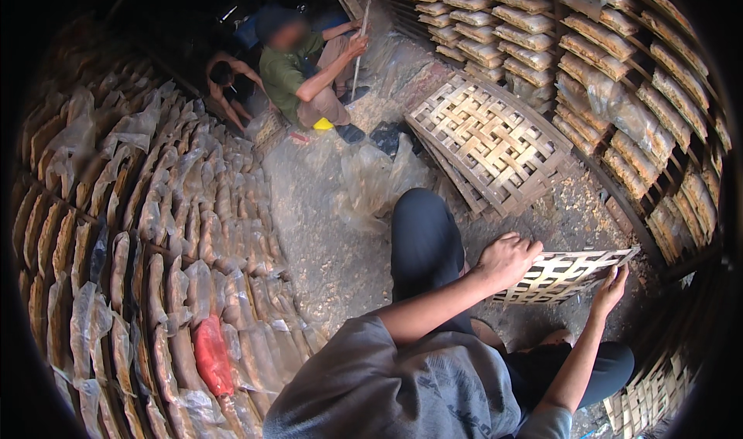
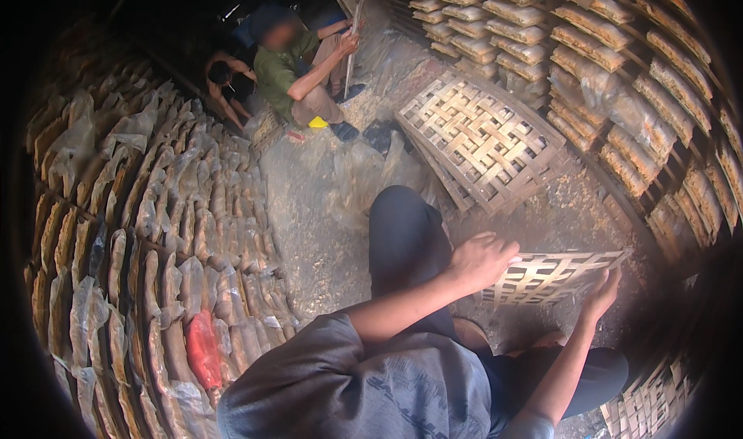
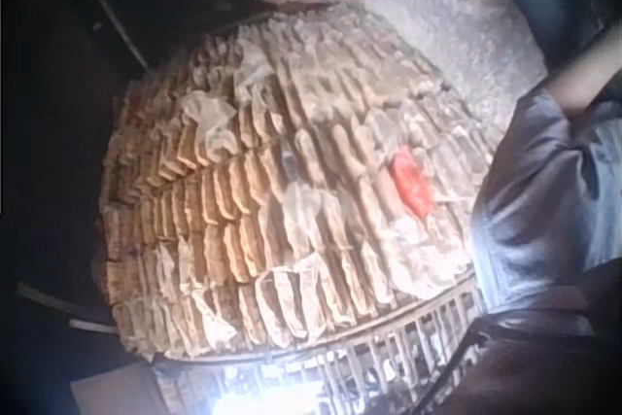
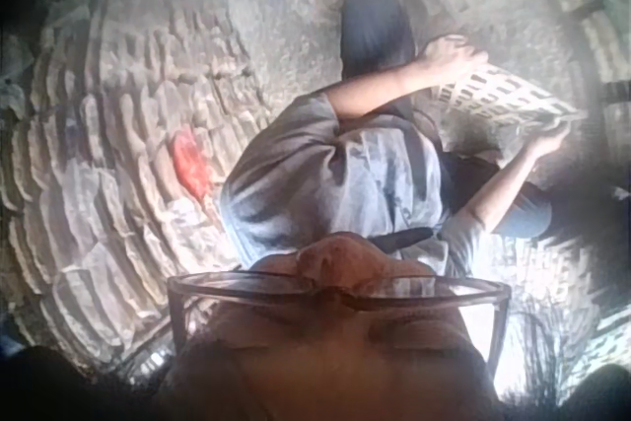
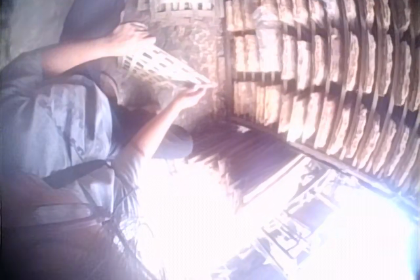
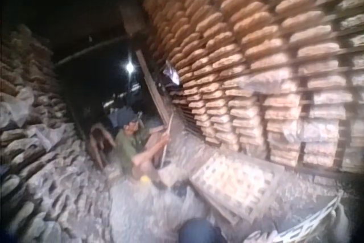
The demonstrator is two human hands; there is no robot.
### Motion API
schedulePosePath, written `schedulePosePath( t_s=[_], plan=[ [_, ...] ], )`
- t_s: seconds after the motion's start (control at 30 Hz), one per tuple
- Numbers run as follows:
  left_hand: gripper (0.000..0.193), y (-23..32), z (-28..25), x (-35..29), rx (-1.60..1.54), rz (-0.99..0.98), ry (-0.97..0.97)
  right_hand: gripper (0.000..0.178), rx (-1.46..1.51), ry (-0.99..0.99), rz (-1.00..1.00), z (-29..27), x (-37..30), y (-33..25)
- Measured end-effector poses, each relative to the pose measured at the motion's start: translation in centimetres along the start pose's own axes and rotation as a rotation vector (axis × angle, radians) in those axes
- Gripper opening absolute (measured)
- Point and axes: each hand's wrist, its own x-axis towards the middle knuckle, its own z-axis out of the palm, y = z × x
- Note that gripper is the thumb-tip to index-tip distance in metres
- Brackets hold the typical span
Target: The person sits on the floor and assembles a wooden lattice panel by hand, aligning and interlocking slats. The person then places a plastic bag over the assembled lattice and adjusts it.
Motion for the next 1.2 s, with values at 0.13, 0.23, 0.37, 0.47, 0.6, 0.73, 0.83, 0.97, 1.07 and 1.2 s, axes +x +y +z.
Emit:
schedulePosePath(
  t_s=[0.13, 0.23, 0.37, 0.47, 0.6, 0.73, 0.83, 0.97, 1.07, 1.2],
  plan=[
    [0.016, 1.0, -0.3, 0.5, 0.076, -0.03, -0.061, 0.037, 0.009, -0.031, 0.111, -0.8, 0.3, -0.5],
    [0.014, 1.0, -0.8, 0.3, 0.04, -0.022, 0.015, 0.035, -0.106, 0.029, 0.067, -1.0, 0.3, -2.0],
    [0.018, 0.1, -1.0, 0.2, 0.081, -0.024, 0.01, 0.046, -0.116, -0.041, 0.025, 0.4, 0.1, -2.9],
    [0.02, 0.7, -1.1, 0.8, 0.062, 0.009, 0.012, 0.057, -0.017, -0.009, -0.097, 0.1, 0.2, -3.2],
    [0.016, 0.7, -1.2, 0.7, 0.055, 0.001, -0.007, 0.06, 0.02, -0.038, -0.045, 0.1, -0.2, -4.2],
    [0.017, 0.5, -1.2, 0.4, 0.096, -0.017, 0.0, 0.058, 0.157, -0.1, 0.026, 0.6, -0.1, -3.5],
    [0.016, 0.4, -1.1, 0.4, 0.119, -0.034, -0.016, 0.057, 0.309, -0.158, 0.088, 0.5, -0.4, -2.8],
    [0.015, 0.2, -1.2, 0.7, 0.105, -0.025, -0.018, 0.058, 0.28, -0.214, 0.11, 0.7, -0.8, -1.7],
    [0.015, 0.3, -1.0, 0.6, 0.101, -0.018, -0.022, 0.056, 0.288, -0.199, 0.13, 0.6, -0.8, -1.1],
    [0.016, 0.4, -0.9, 0.4, 0.108, -0.021, -0.02, 0.051, 0.213, -0.138, 0.106, 0.7, -1.3, -1.6]
  ],
)
